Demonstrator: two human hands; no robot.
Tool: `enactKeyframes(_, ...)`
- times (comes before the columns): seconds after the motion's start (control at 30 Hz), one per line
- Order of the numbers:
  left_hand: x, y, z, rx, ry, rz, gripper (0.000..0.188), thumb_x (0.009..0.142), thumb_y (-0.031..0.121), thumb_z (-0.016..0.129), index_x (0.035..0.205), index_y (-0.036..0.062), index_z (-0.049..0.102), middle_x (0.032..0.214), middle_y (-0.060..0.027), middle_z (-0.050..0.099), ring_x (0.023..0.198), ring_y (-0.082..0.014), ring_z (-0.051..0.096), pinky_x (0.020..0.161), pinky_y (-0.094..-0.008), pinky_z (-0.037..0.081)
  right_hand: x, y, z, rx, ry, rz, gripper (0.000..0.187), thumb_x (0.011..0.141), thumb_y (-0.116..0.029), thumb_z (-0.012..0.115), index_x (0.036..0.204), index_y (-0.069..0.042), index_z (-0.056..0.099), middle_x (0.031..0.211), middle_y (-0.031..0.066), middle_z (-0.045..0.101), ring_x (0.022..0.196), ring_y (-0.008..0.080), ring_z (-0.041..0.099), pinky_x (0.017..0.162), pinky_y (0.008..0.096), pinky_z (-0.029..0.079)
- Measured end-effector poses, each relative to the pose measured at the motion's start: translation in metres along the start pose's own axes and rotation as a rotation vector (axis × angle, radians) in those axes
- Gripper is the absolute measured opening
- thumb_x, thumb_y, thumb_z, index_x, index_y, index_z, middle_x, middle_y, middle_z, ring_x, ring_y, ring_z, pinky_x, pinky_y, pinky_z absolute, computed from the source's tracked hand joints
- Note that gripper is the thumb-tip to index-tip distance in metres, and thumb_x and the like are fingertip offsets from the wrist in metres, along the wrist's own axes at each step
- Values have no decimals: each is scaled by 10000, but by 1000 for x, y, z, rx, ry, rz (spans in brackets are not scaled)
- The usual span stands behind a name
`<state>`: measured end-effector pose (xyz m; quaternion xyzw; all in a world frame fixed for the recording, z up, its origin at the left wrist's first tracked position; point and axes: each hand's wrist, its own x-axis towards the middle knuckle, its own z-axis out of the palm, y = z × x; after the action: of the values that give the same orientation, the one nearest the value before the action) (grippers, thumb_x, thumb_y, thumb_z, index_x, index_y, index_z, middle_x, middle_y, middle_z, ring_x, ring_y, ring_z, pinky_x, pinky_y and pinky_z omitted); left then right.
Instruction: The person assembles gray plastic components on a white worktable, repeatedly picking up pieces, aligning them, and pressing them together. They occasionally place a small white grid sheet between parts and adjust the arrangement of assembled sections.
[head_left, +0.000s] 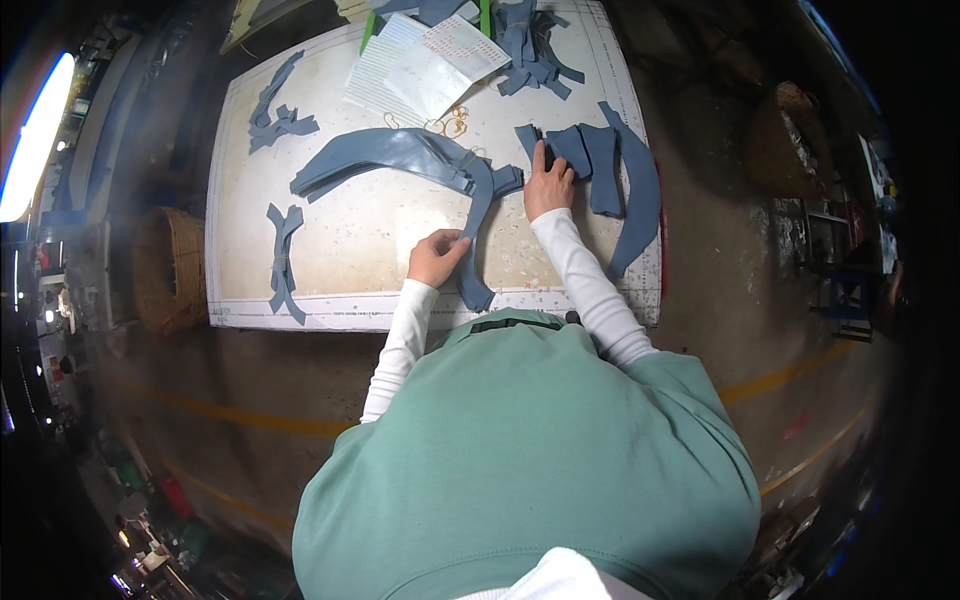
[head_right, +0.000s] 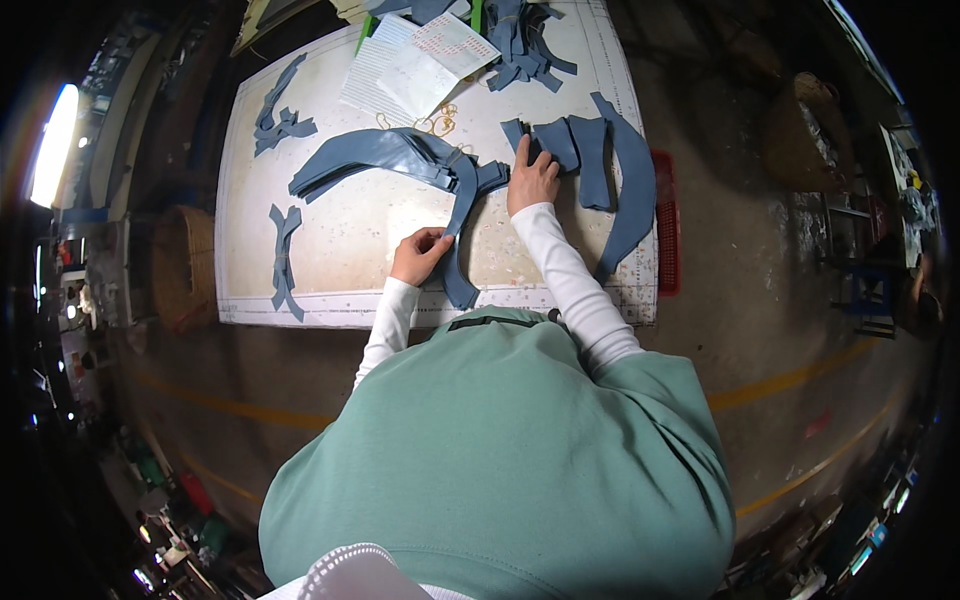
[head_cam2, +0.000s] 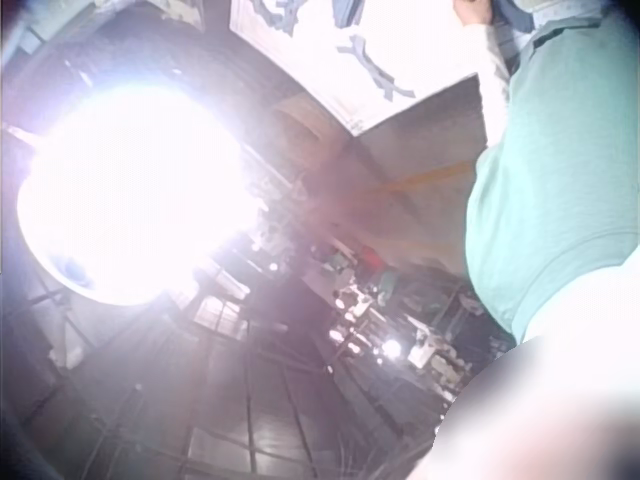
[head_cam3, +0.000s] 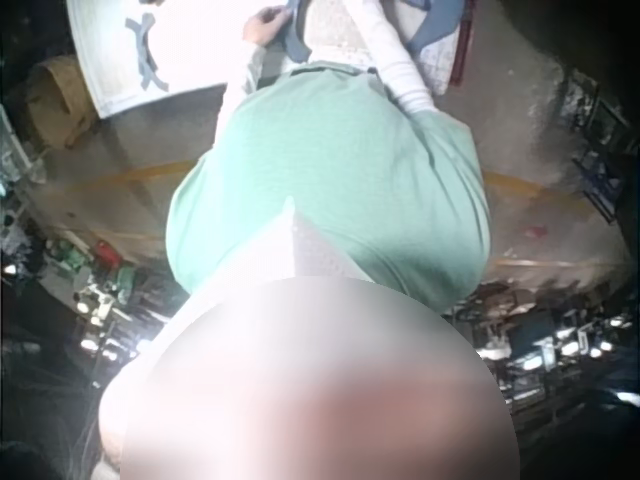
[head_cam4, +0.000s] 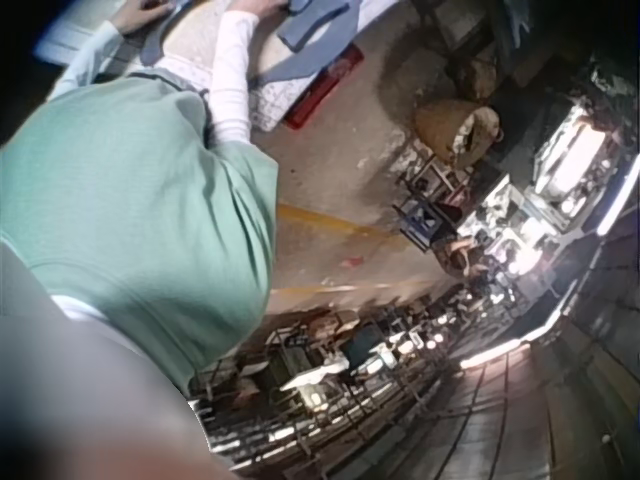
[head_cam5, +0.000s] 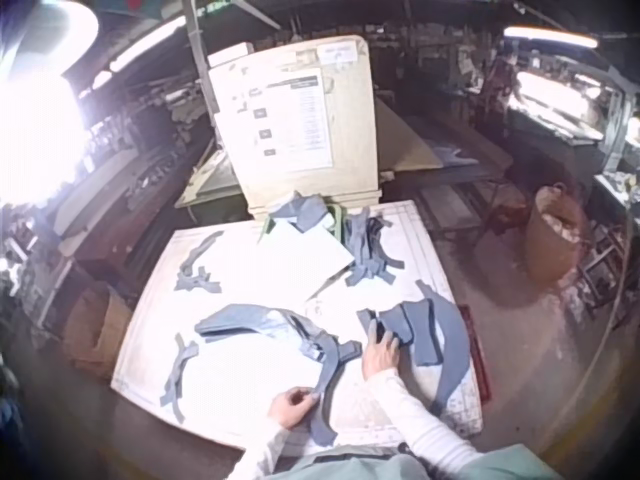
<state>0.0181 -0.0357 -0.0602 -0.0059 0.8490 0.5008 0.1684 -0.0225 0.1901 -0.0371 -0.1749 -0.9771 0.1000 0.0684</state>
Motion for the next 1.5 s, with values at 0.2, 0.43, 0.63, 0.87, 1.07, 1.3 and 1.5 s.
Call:
enactKeyframes(0.2, 69, 9, -1, -399, 74, 20, 287, 960, 149, 511, 1122, -73, 590, 969, -104, 686, 852, -142, 658, 746, -227, 504, -1, 11, 3, 96, -2, -17, 583, 847, -72, 552, 1400, -101, 369, 1071, 203, 527, 980, 360, 570, 819, 408, 512)
enactKeyframes(0.43, 75, 70, -10, 716, 214, 99, 253, 879, 252, 583, 942, 31, 689, 814, -131, 702, 743, -235, 692, 690, -313, 533, -16, 32, -6, 179, -18, -34, 600, 806, -110, 620, 1369, -89, 413, 1030, 200, 573, 934, 363, 607, 803, 427, 515)
enactKeyframes(0.63, 27, 124, 24, 551, 338, 228, 216, 833, 274, 619, 854, 74, 696, 729, -121, 680, 664, -299, 662, 638, -376, 518, -33, 39, -11, 238, 51, -47, 621, 755, -99, 661, 1339, -78, 450, 978, 205, 594, 863, 374, 618, 766, 438, 519)
enactKeyframes(0.87, 53, 95, 90, 182, -29, 258, 292, 823, 228, 549, 1011, 40, 671, 926, -215, 670, 898, -380, 638, 829, -436, 489, -22, 35, -7, 309, 27, -15, 614, 759, -118, 671, 1331, -74, 452, 984, 216, 601, 874, 384, 614, 774, 445, 508)
enactKeyframes(1.07, 75, 77, 102, 62, -92, 114, 358, 887, 268, 529, 1154, 55, 637, 1011, -175, 680, 948, -270, 660, 848, -329, 489, -20, 34, 4, 528, 74, 143, 511, 801, -131, 640, 1288, -50, 506, 1074, 227, 610, 983, 380, 598, 882, 414, 473)
enactKeyframes(1.3, 67, 72, 104, 184, -48, 177, 372, 886, 298, 560, 1138, 37, 642, 915, -152, 700, 801, -231, 680, 742, -311, 517, -20, 48, 19, 967, 22, 327, 405, 775, -216, 683, 1115, 0, 644, 952, 184, 691, 888, 268, 678, 790, 340, 524)
enactKeyframes(1.5, 67, 60, 114, -13, 27, 154, 322, 868, 247, 631, 1048, -19, 653, 850, -111, 701, 740, -149, 661, 694, -269, 508, -28, 48, 11, 792, -22, 257, 399, 823, -287, 662, 1069, 27, 660, 1014, 200, 678, 925, 285, 672, 822, 329, 510)
